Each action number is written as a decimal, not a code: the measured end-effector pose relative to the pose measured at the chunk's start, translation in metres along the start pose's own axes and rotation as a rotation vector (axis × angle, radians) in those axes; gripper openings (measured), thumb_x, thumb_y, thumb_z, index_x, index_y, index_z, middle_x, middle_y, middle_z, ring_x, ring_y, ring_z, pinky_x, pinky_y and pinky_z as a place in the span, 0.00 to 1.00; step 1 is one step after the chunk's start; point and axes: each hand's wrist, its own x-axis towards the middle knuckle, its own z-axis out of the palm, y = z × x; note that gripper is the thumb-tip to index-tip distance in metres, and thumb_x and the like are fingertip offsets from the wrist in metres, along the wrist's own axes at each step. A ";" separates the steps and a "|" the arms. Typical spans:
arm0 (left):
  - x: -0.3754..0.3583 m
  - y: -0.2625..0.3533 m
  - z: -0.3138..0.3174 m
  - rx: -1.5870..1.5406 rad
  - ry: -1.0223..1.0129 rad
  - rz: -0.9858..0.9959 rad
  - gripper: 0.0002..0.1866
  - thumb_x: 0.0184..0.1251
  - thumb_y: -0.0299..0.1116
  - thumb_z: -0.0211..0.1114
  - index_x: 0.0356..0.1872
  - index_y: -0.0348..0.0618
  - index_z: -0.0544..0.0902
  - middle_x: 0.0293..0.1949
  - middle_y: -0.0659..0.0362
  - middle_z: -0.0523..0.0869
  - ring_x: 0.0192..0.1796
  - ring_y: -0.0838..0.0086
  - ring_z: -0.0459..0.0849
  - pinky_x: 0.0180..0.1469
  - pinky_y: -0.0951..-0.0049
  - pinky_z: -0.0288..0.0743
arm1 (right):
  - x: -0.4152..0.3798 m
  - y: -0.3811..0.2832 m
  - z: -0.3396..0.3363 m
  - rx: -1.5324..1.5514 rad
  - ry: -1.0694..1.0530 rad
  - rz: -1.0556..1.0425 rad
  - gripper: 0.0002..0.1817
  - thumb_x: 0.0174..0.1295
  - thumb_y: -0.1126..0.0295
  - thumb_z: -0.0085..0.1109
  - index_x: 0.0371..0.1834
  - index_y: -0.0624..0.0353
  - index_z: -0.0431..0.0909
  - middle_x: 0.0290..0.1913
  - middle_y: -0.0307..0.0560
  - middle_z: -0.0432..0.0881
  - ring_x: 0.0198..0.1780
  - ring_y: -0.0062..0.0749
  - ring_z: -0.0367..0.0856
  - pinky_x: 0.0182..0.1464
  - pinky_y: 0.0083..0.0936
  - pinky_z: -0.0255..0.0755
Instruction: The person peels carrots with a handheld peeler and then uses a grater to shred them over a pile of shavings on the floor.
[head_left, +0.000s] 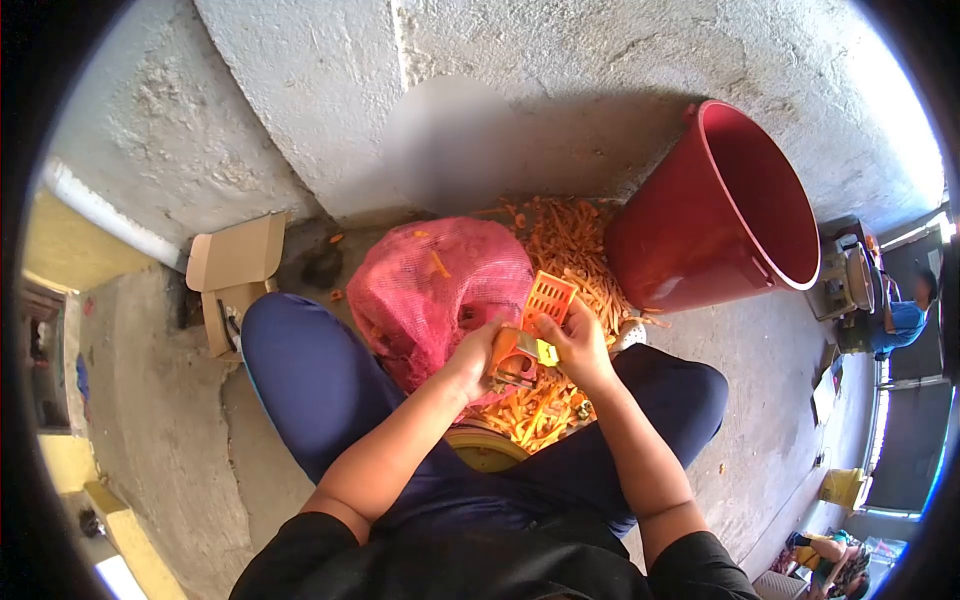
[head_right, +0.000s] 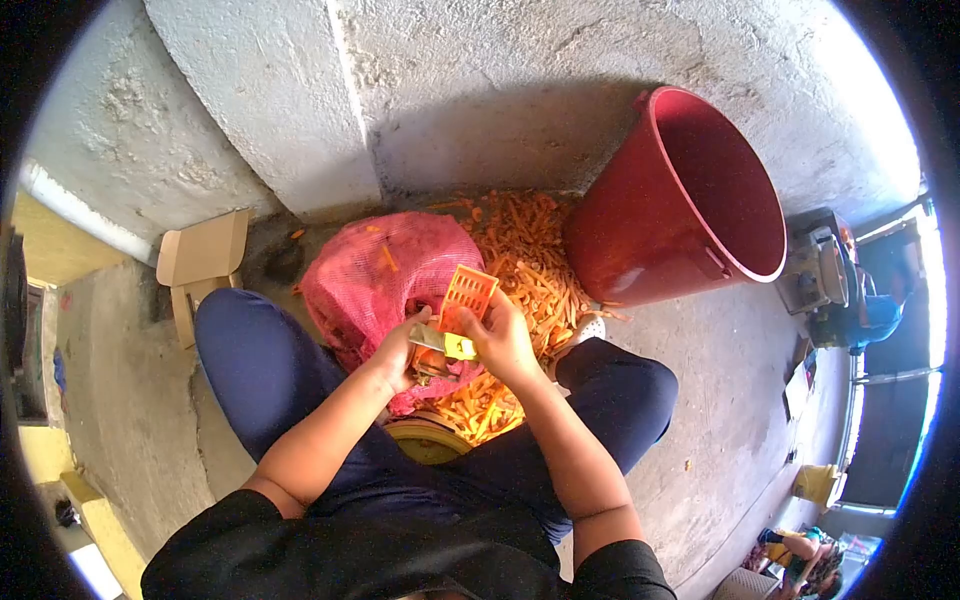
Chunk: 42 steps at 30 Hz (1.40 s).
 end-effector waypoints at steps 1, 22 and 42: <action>0.000 -0.002 0.002 -0.004 0.011 0.002 0.22 0.66 0.48 0.37 0.40 0.41 0.72 0.29 0.57 0.79 0.26 0.73 0.78 0.28 0.70 0.75 | 0.000 0.001 0.001 -0.015 -0.001 0.004 0.14 0.57 0.77 0.49 0.47 0.65 0.66 0.37 0.44 0.77 0.38 0.20 0.76 0.40 0.17 0.70; 0.019 0.004 -0.037 0.746 -0.006 0.489 0.27 0.38 0.23 0.70 0.44 0.42 0.70 0.38 0.61 0.77 0.40 0.76 0.76 0.46 0.77 0.69 | 0.011 0.025 -0.049 -0.749 -0.109 0.391 0.13 0.49 0.69 0.57 0.36 0.64 0.74 0.29 0.53 0.79 0.32 0.38 0.78 0.36 0.30 0.69; 0.020 0.001 -0.028 0.806 0.041 0.417 0.23 0.45 0.34 0.70 0.43 0.42 0.72 0.35 0.62 0.78 0.38 0.80 0.76 0.41 0.80 0.69 | 0.010 0.058 -0.033 -0.717 0.102 0.272 0.14 0.57 0.63 0.44 0.35 0.66 0.69 0.31 0.64 0.76 0.38 0.55 0.75 0.39 0.40 0.67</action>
